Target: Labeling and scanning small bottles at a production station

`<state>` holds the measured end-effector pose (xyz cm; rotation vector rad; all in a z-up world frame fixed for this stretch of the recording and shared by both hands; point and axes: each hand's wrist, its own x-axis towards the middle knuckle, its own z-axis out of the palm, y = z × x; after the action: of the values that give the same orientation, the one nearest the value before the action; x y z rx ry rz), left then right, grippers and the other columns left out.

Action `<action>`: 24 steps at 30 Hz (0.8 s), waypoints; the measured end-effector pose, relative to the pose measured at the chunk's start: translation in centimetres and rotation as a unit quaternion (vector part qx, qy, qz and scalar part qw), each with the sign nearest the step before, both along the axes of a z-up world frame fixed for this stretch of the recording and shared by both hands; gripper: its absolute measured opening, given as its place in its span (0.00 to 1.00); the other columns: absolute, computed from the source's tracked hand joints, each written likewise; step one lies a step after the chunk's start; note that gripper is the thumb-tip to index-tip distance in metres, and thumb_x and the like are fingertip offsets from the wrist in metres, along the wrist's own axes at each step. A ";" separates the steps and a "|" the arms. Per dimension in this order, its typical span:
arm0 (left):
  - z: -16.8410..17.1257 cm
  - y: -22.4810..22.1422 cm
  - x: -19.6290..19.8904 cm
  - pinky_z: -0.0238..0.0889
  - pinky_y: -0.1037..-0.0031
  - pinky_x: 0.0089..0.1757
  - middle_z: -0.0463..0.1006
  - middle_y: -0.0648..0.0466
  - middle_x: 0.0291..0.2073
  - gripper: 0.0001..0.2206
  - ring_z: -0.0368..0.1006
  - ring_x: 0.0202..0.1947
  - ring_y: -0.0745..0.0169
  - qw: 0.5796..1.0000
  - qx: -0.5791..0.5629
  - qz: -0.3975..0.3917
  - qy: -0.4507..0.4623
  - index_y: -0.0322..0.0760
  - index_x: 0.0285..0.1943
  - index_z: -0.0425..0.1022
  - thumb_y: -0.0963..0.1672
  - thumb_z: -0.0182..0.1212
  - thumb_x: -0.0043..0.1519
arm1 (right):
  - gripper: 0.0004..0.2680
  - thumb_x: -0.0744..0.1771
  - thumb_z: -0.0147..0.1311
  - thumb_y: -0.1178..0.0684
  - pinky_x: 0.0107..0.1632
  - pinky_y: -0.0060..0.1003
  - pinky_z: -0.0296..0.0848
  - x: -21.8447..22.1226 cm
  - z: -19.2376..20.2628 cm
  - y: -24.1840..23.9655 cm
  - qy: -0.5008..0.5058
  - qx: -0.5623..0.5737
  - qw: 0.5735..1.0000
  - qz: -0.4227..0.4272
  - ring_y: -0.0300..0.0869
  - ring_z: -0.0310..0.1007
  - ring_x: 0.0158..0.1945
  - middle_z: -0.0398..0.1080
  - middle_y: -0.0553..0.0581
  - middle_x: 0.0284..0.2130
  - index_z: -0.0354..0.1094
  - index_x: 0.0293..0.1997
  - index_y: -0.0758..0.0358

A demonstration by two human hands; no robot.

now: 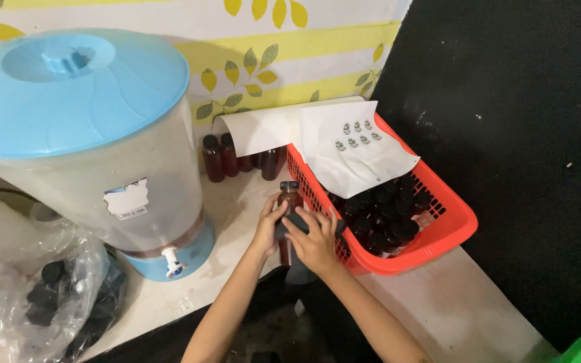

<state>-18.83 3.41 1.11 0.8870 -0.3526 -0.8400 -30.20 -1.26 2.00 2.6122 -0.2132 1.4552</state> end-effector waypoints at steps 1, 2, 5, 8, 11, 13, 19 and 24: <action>-0.4 -0.3 0.1 0.66 0.71 0.30 0.70 0.47 0.30 0.15 0.69 0.31 0.56 1.000 0.001 -0.002 0.000 0.43 0.47 0.66 0.47 0.57 0.52 | 0.11 0.59 0.50 0.46 0.53 0.59 0.44 0.4 1.1 0.1 0.000 0.001 1.000 -0.002 0.47 0.52 0.47 0.60 0.51 0.47 0.66 0.44 0.42; -0.8 -0.6 0.1 0.66 0.70 0.30 0.70 0.47 0.31 0.14 0.69 0.31 0.56 1.000 0.006 -0.017 0.008 0.44 0.46 0.66 0.49 0.53 0.54 | 0.10 0.59 0.52 0.46 0.53 0.58 0.44 0.8 2.1 0.2 -0.024 0.020 0.999 -0.015 0.47 0.51 0.47 0.59 0.51 0.47 0.67 0.41 0.42; 1.4 0.3 -1.5 0.65 0.68 0.32 0.70 0.46 0.33 0.17 0.68 0.33 0.54 0.998 0.026 -0.035 0.035 0.44 0.47 0.65 0.53 0.49 0.55 | 0.09 0.58 0.55 0.47 0.53 0.56 0.44 1.5 4.7 0.5 -0.069 0.069 0.994 -0.048 0.46 0.51 0.46 0.59 0.51 0.45 0.68 0.38 0.43; 4.7 2.1 -3.2 0.62 0.64 0.35 0.68 0.45 0.37 0.23 0.64 0.36 0.52 0.997 0.036 -0.035 0.052 0.41 0.50 0.64 0.55 0.52 0.51 | 0.05 0.59 0.54 0.49 0.50 0.49 0.50 1.7 5.5 0.5 -0.112 0.150 0.980 -0.063 0.45 0.54 0.42 0.59 0.51 0.41 0.68 0.33 0.50; 5.3 3.2 -3.1 0.62 0.65 0.35 0.66 0.48 0.35 0.23 0.63 0.36 0.54 0.999 0.036 -0.024 -0.010 0.40 0.47 0.65 0.51 0.60 0.46 | 0.04 0.60 0.53 0.51 0.45 0.42 0.56 1.3 5.3 1.4 -0.135 0.215 0.966 -0.045 0.45 0.55 0.39 0.59 0.52 0.37 0.67 0.28 0.59; 5.6 3.7 -2.8 0.62 0.69 0.33 0.66 0.51 0.33 0.19 0.63 0.35 0.58 0.997 0.039 -0.011 -0.073 0.41 0.44 0.67 0.48 0.64 0.44 | 0.05 0.60 0.54 0.52 0.43 0.41 0.57 0.7 4.8 2.1 -0.137 0.228 0.964 -0.027 0.46 0.56 0.38 0.59 0.53 0.36 0.65 0.27 0.61; 4.2 2.5 -0.8 0.58 0.73 0.31 0.64 0.55 0.29 0.15 0.62 0.32 0.61 0.999 0.014 0.049 -0.008 0.41 0.38 0.69 0.47 0.63 0.44 | 0.09 0.59 0.54 0.48 0.47 0.43 0.54 -1.3 1.9 3.3 -0.111 0.226 0.967 0.045 0.50 0.54 0.41 0.56 0.56 0.37 0.61 0.26 0.62; 2.4 1.2 0.1 0.61 0.64 0.37 0.67 0.47 0.36 0.21 0.64 0.37 0.54 0.996 -0.002 0.091 0.005 0.40 0.46 0.66 0.51 0.61 0.47 | 0.12 0.56 0.56 0.50 0.53 0.51 0.50 -1.8 1.4 3.2 -0.072 0.039 0.992 0.094 0.46 0.53 0.41 0.57 0.53 0.38 0.69 0.40 0.49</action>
<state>-18.70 4.65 3.47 0.8961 -0.2606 -0.6749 -32.04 1.95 3.36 2.6514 -0.0409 1.7324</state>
